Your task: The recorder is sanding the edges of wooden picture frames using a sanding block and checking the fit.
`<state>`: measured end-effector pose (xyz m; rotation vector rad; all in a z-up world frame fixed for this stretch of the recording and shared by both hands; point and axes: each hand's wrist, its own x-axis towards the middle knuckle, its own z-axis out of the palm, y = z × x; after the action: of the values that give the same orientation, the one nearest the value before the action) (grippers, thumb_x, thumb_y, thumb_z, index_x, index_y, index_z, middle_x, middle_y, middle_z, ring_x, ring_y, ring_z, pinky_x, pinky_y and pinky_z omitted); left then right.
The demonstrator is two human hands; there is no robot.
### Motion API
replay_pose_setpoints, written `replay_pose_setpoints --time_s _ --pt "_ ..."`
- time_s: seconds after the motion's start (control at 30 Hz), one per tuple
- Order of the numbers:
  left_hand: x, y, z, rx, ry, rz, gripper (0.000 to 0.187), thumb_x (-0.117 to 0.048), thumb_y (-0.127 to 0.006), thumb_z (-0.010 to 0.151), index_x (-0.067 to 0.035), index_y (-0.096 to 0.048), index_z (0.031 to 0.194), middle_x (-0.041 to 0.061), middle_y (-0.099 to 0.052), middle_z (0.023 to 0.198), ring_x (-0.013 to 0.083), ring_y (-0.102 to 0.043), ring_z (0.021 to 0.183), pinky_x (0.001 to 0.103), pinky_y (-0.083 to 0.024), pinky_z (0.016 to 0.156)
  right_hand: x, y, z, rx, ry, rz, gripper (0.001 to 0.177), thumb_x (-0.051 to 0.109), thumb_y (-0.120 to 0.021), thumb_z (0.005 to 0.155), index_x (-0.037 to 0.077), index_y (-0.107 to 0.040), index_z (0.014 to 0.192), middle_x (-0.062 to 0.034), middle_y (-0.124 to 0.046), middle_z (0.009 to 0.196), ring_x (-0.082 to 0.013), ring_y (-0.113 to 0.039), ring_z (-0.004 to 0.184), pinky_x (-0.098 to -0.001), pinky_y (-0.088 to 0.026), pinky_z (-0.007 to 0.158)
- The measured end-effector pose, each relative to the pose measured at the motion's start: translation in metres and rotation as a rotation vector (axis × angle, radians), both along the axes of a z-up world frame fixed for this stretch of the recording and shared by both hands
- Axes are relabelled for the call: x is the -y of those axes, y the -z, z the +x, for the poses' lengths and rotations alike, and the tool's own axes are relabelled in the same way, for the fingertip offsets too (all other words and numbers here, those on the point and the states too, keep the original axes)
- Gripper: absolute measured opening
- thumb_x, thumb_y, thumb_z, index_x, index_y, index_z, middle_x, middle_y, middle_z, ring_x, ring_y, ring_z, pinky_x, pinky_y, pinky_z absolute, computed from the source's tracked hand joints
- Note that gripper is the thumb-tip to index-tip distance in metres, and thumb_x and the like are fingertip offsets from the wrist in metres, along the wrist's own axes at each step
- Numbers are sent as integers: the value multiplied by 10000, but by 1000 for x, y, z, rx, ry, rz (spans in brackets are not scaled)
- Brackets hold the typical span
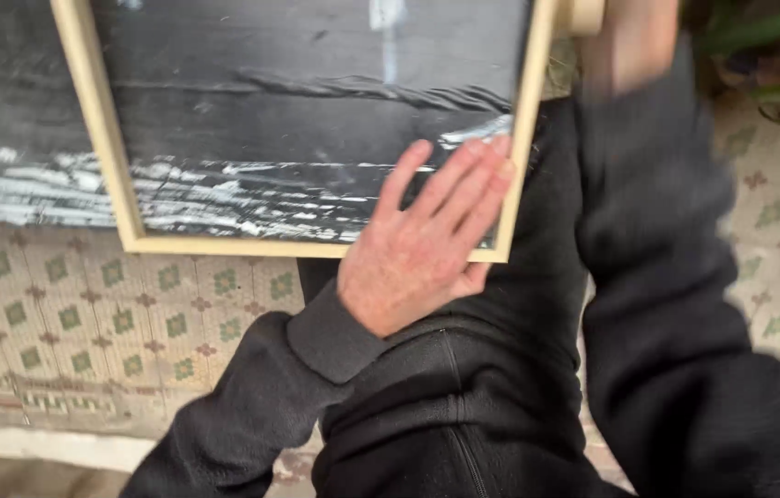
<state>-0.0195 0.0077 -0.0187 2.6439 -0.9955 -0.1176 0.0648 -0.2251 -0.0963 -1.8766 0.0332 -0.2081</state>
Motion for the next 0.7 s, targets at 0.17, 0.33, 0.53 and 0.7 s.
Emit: replay_pose_setpoints --time_s 0.17,0.33,0.53,0.7 --pt "-3 -7 6 -36 -47 -31 994 -500 -784 848 -3 -376 1605 155 -314 1686 273 -279 1571 564 -202 1298 -9 -26 -22 -52 -20 150 646 365 -548 1151 -24 -320 1613 -202 -431 1612 -256 -470 1463 -345 -361 1258" --pt "-2 -9 8 -92 -62 -71 963 -354 -820 822 -14 -388 1613 116 -333 1700 250 -307 1591 543 -228 1330 -8 -45 -89 -196 -4 286 751 384 -546 1128 -28 -222 1667 -165 -343 1662 -210 -421 1475 -317 -328 1259" --pt "-4 -19 17 -189 -49 -103 962 -330 -809 778 -7 -402 1587 120 -357 1681 257 -333 1575 550 -240 1316 -22 -54 -165 -407 -9 352 847 369 -513 1064 -70 -132 1679 -194 -208 1767 -277 -219 1649 -381 -163 1350" --pt "-3 -21 19 -117 -62 -111 882 -311 -776 801 22 -436 1544 148 -374 1659 276 -347 1554 545 -265 1286 -37 -56 -185 -398 5 400 806 221 -503 1004 -85 -124 1647 -238 -206 1731 -318 -221 1604 -398 -164 1296"
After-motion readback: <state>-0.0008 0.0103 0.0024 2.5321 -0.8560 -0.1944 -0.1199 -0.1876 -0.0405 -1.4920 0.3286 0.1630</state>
